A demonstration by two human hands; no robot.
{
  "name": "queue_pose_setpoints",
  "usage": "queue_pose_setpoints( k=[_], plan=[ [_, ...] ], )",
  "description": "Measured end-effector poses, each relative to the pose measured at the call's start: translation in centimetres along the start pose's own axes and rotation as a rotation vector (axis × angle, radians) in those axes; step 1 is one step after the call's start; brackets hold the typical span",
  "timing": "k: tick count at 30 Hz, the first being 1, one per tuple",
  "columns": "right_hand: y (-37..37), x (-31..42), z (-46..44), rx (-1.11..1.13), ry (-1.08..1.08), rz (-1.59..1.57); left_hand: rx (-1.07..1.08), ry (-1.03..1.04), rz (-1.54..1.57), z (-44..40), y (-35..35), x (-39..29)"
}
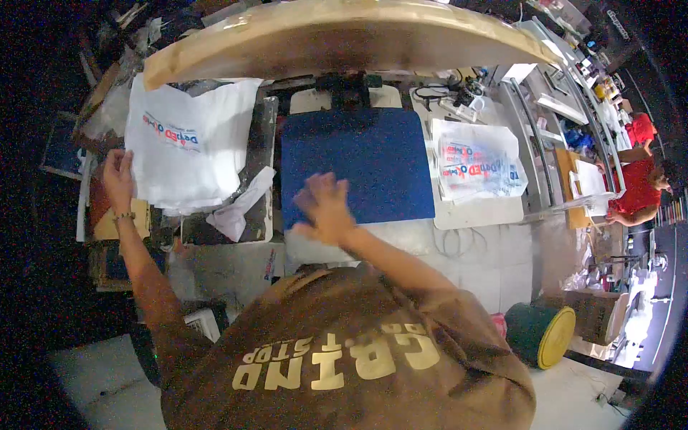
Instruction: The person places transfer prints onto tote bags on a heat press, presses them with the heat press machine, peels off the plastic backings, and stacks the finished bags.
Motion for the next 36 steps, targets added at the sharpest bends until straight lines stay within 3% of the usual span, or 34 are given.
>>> queue_pose_setpoints(
  k=[2, 3, 5, 6, 8, 10, 12, 14, 16, 17, 19, 20, 22, 24, 25, 26, 28, 30, 32, 34, 35, 36],
  plan=[
    [2.3, 6.5, -0.1, 0.42, -0.58, -0.791, 0.066, 0.058, -0.015, 0.1, -0.9, -5.9],
    [2.6, 6.6, -0.7, 0.411, -0.585, -0.792, 0.084, 0.005, -0.104, 0.8, -1.6, -10.1],
    [0.9, 2.7, -3.9, -0.057, -0.268, -0.827, 0.14, 0.044, -0.07, 2.2, -3.1, -13.7],
    [0.0, -0.7, -5.0, -0.25, -0.12, -0.596, 0.198, 0.074, -0.029, 3.1, -3.6, -15.4],
    [0.3, -5.6, -6.1, -0.329, 0.266, -0.058, 0.267, 0.038, 0.003, 5.1, -4.9, -19.9],
    [2.6, -3.7, -5.8, -0.169, -0.038, 0.051, 0.332, 0.004, 0.031, 6.8, -5.7, -23.4],
    [5.3, 0.9, -4.7, 0.181, -0.369, -0.373, 0.442, -0.014, -0.016, 8.3, -5.4, -26.1],
    [3.0, 3.3, -1.6, 1.137, -0.254, -0.797, 0.426, 0.047, 0.031, 9.5, -5.1, -29.4],
    [6.8, 3.0, 1.7, 0.994, -0.001, -1.221, 0.483, 0.108, 0.116, 10.9, -4.6, -32.3],
    [6.2, 3.0, 3.6, 0.988, -0.008, -1.213, 0.471, 0.086, 0.184, 11.5, -4.0, -32.8],
    [4.4, 1.4, 6.5, 0.899, 0.365, -1.695, 0.457, -0.016, 0.394, 12.5, -2.6, -32.8],
    [4.3, 0.9, 7.6, 0.882, 0.355, -1.685, 0.426, -0.056, 0.502, 12.8, -1.7, -33.1],
    [3.4, -1.1, 8.0, 0.597, 0.417, -2.162, 0.344, -0.161, 0.634, 13.4, 0.7, -31.2],
    [1.2, -5.0, 7.6, 0.251, 0.523, -2.322, 0.255, -0.334, 0.74, 14.9, 4.0, -27.3],
    [5.9, -9.4, 9.1, 0.016, 0.441, -1.884, 0.258, -0.323, 0.829, 15.6, 6.1, -25.9],
    [3.9, -12.0, 9.7, -0.118, 0.599, -1.776, 0.266, -0.313, 0.917, 16.7, 8.5, -24.1],
    [-0.7, -16.0, 9.7, -0.145, 0.847, -1.749, 0.325, -0.521, 0.777, 22.1, 15.6, -14.5],
    [-1.4, -19.6, 10.2, -0.272, 0.964, -1.572, 0.366, -0.488, 0.578, 26.3, 20.5, -15.8],
    [-1.9, -22.2, 9.8, -0.203, 0.952, -1.442, 0.194, -0.136, 0.711, 32.5, 28.1, -9.2],
    [1.1, -24.5, 9.8, -0.102, 0.85, -1.178, 0.301, -0.223, 0.577, 31.5, 27.2, -12.3],
    [1.2, -25.7, 10.3, 0.006, 0.817, -0.662, 0.426, -0.333, 0.428, 32.4, 26.0, -13.3],
    [1.5, -26.0, 10.4, -0.088, 0.746, -0.596, 0.453, -0.351, 0.421, 32.3, 25.0, -13.4]
  ],
)
Point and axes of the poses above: each hand's wrist, its own z-axis away from the middle knuckle, its own y-axis out of the palm, x = y × z, the point moved 7 cm from there along -z, towards the middle knuckle, and after that the axes turned 7 degrees about z, right-handed, at the moved point
